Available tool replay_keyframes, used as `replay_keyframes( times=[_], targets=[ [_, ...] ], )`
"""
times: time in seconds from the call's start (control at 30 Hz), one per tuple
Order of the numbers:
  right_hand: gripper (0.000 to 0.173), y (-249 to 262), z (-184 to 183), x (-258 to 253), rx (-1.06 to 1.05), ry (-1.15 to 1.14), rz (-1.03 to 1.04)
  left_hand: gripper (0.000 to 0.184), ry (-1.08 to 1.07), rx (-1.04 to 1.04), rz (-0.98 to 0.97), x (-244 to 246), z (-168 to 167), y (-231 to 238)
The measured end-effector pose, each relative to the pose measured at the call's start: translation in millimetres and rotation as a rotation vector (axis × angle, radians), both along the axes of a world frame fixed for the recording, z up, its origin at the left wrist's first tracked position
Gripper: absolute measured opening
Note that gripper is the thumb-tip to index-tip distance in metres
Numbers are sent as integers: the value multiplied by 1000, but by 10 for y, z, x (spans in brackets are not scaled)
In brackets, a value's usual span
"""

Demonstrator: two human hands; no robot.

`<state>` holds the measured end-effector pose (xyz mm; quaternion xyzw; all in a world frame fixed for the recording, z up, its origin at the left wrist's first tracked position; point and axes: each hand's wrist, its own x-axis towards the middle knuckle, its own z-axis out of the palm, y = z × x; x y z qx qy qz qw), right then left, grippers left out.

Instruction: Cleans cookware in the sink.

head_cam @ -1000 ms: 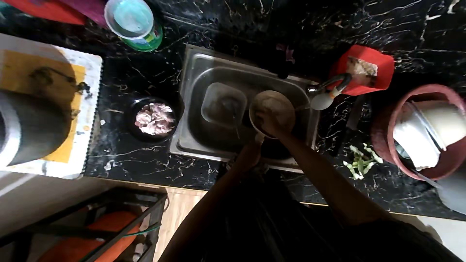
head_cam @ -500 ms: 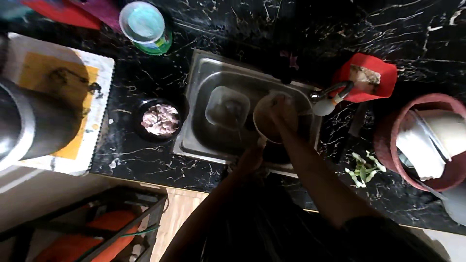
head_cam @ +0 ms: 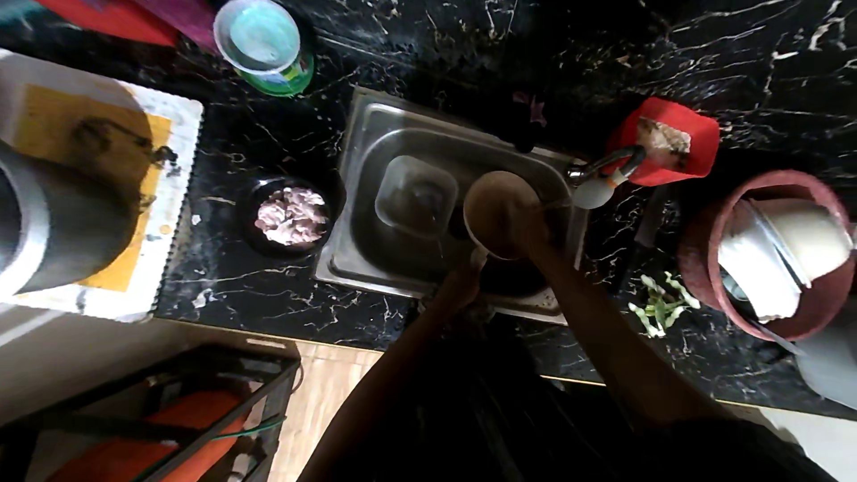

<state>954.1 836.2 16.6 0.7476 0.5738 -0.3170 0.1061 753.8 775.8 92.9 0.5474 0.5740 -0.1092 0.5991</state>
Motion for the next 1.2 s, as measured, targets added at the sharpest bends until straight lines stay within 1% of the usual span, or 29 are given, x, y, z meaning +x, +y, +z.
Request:
replay_keyframes(
  times=[0.07,0.1,0.17,0.23,0.27,0.33,0.4,0.43,0.5,0.57,0.6,0.63,0.7,0.73,0.8,0.87,0.93,0.97,1.03,1.07,1.13,1.2],
  targets=[
    [53,-269,138,-89,-51,54,-1,55,-1,-12,-5,2,15,2],
    [50,-377,155,-120,-122,109,-8,55,-3,-20,-3,3,25,7],
    [47,-439,207,-232,-208,187,-45,55,-4,-23,-21,-3,43,16],
    [52,-368,241,-349,-240,241,-91,53,-8,-15,-28,-14,11,14],
    [51,-305,229,-402,-212,291,-117,52,-9,-16,-23,-13,-4,18],
    [42,-161,93,-508,-71,400,-140,50,-19,-4,-10,-9,-40,16],
    [43,38,10,-627,51,448,-143,48,-59,56,17,-13,-101,-24],
    [45,155,-73,-651,123,448,-155,48,-75,88,33,-12,-124,-46],
    [49,417,-274,-585,230,398,-176,45,-45,98,-14,2,-105,-42],
    [48,599,-351,-410,308,393,-212,49,-19,76,-7,10,-71,-28],
    [49,647,-358,-303,315,359,-222,52,-19,77,10,9,-70,-26],
    [53,634,-340,-204,288,290,-211,54,-24,76,18,2,-90,-36],
    [65,483,-135,-90,123,99,-129,55,-26,64,-12,-3,-82,-37],
    [65,377,-18,-83,54,73,-122,53,-24,62,-38,-4,-53,-19],
    [57,157,-84,-86,76,43,-132,51,-14,49,-61,1,-15,11],
    [48,-7,-151,-120,116,105,-82,54,-5,21,-40,11,4,10],
    [45,-37,-203,-66,147,189,-57,51,-17,36,-54,13,-15,-3],
    [47,11,-242,-9,156,185,-74,49,-22,52,-61,11,-38,-9],
    [54,130,-327,72,190,92,-105,48,-16,73,-76,9,-57,-26],
    [54,162,-342,64,223,58,-109,50,-8,70,-59,12,-48,-28],
    [46,163,-260,-55,254,12,-25,54,-18,58,-7,7,-29,-23],
    [38,92,-186,-186,236,98,100,53,-33,41,13,1,9,-8]
  ],
)
